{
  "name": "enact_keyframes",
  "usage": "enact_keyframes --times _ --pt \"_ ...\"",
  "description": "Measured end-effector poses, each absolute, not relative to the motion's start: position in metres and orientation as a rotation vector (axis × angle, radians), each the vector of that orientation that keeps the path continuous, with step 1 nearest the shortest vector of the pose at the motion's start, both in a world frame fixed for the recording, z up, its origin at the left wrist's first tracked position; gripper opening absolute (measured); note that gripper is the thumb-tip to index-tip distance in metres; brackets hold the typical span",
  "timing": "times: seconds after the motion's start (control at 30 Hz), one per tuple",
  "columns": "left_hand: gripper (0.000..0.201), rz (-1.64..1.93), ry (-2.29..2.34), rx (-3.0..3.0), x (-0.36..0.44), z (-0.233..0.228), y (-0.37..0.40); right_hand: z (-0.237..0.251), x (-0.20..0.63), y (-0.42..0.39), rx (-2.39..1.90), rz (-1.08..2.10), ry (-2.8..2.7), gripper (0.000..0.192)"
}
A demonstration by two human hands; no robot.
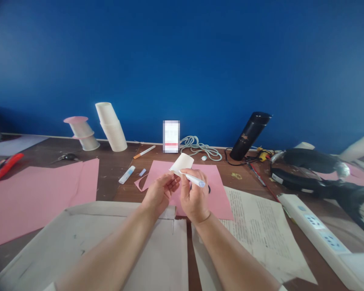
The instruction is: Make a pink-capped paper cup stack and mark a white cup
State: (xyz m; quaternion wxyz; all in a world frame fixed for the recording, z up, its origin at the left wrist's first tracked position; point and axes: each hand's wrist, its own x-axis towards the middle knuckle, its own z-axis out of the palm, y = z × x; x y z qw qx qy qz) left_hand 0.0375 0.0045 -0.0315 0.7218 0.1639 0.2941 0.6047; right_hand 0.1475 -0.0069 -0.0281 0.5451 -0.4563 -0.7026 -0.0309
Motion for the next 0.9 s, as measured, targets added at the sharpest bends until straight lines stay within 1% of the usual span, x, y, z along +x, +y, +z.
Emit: enact_keyframes --times 0.2,0.37,0.53,0.63,0.77,0.9 --pt "0.010 1.338 0.650 0.357 0.037 -0.031 0.004 -0.029 0.148 -0.007 -1.079 -0.081 -1.664 0.016" --pt "0.006 1.346 0.658 0.316 0.038 -0.031 0.005 -0.031 0.149 -0.008 -1.064 -0.014 -1.595 0.018" --pt "0.005 1.351 0.643 0.272 0.036 -0.030 0.005 -0.035 0.151 0.002 -1.092 0.198 -1.279 0.022" --pt "0.007 1.335 0.630 0.241 0.035 -0.028 0.004 -0.040 0.155 0.013 -1.110 0.394 -1.101 0.028" --pt "0.008 1.242 0.580 0.233 0.034 -0.027 0.003 -0.044 0.159 0.020 -1.147 0.677 -1.063 0.041" --pt "0.009 1.183 0.559 0.274 0.035 -0.027 0.002 -0.040 0.159 0.015 -1.209 0.739 -1.132 0.046"
